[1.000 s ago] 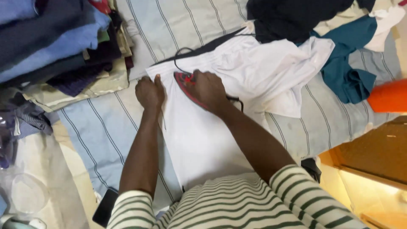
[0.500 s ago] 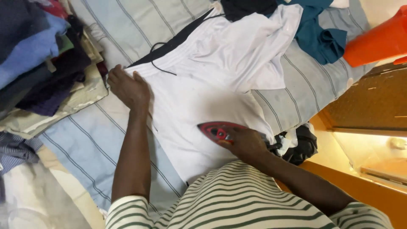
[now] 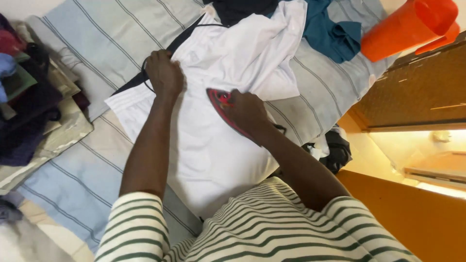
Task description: Ironing and folding a pair of white shorts on a bed.
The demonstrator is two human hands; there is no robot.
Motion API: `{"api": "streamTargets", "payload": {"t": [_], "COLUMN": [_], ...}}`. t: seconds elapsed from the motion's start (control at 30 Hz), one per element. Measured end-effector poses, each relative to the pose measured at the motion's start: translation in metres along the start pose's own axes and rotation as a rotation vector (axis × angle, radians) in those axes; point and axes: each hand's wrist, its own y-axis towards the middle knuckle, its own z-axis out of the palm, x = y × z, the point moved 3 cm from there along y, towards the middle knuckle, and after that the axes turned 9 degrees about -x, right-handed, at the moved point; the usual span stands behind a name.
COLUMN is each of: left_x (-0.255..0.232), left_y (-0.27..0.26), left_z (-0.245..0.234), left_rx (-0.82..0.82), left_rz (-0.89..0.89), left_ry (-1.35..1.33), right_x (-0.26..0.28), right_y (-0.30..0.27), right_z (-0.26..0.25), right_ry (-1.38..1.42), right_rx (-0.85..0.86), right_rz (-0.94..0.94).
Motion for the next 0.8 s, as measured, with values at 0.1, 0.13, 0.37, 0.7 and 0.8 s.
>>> {"api": "streamTargets", "payload": {"t": [0.1, 0.13, 0.37, 0.7, 0.8], "left_x": [0.026, 0.033, 0.127, 0.058, 0.065], "left_y": [-0.041, -0.053, -0.124, -0.304, -0.275], "left_z": [-0.059, -0.074, -0.097, -0.126, -0.167], "left_rx": [-0.289, -0.289, -0.206, 0.053, -0.275], "left_rz": [-0.009, -0.002, -0.568, -0.41, -0.4], "left_ry": [0.08, 0.072, 0.29, 0.461, 0.143], "right_x": [-0.023, -0.029, -0.048, -0.153, -0.164], "right_y": [-0.09, -0.108, -0.138, -0.133, -0.115], "right_z": [-0.013, -0.021, -0.051, -0.136, -0.143], "right_ry": [-0.036, -0.039, 0.042, 0.184, 0.079], "right_rx": [0.097, 0.088, 0.069, -0.172, -0.12], "right_rz": [-0.037, -0.031, 0.074, 0.271, 0.151]}}
